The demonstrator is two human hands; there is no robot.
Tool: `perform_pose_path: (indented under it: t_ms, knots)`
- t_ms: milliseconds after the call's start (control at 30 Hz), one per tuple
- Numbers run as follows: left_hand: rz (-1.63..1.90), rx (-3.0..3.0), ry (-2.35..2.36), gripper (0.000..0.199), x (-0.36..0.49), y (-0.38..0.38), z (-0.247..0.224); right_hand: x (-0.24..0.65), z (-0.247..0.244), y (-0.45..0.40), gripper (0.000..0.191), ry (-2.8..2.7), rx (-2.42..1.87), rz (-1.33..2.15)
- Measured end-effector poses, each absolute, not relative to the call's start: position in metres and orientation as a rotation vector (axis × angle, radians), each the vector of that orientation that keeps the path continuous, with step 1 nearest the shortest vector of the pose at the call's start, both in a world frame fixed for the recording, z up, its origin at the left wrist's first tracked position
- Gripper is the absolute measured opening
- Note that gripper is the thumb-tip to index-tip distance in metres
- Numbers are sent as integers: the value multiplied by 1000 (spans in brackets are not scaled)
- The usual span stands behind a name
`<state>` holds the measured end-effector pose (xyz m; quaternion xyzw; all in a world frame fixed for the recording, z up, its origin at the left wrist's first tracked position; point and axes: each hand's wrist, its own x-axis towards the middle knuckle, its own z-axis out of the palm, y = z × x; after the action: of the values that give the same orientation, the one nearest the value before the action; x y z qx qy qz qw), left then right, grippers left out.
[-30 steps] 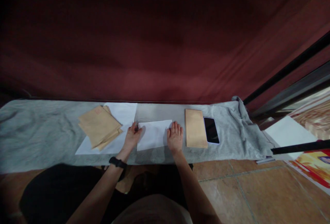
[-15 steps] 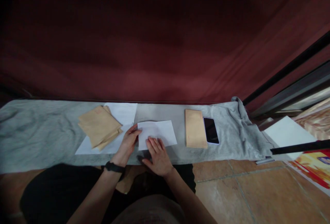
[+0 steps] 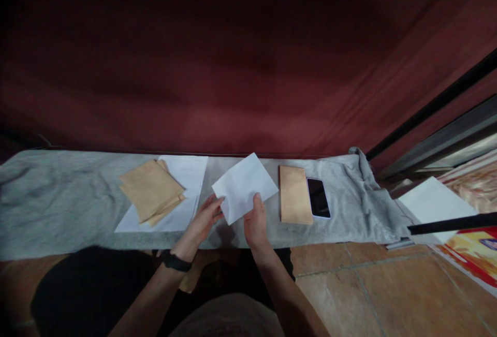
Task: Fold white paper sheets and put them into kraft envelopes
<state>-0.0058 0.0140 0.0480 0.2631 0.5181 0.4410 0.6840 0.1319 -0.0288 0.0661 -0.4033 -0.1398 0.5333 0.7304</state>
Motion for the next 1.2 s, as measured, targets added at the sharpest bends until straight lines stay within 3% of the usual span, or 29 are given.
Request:
perform_pose_path:
  t_ms: [133, 300, 533, 633, 767, 900, 1200]
  knots:
    - [1032, 680, 1104, 49, 0, 6, 39, 135, 54, -33, 27, -172, -809, 1230]
    - [1085, 832, 1169, 52, -11, 20, 36, 145, 20, -51, 14, -137, -1099, 1487]
    - [1034, 1192, 1510, 68, -35, 34, 25, 155, 11, -83, 47, -733, -1191, 1799]
    - [1032, 1365, 1554, 63, -35, 33, 18, 153, 10, -80, 53, -869, -1316, 1576]
    - [1027, 1510, 1583, 55, -30, 30, 12, 151, 3, -70, 43, -1231, -1519, 939]
    - [1003, 1537, 1641, 48, -28, 26, 8, 145, -7, -71, 47, -1712, -1618, 449]
    - [1020, 1985, 1701, 46, -21, 4, 4, 130, -13, -74, 48, -1914, -1825, 131]
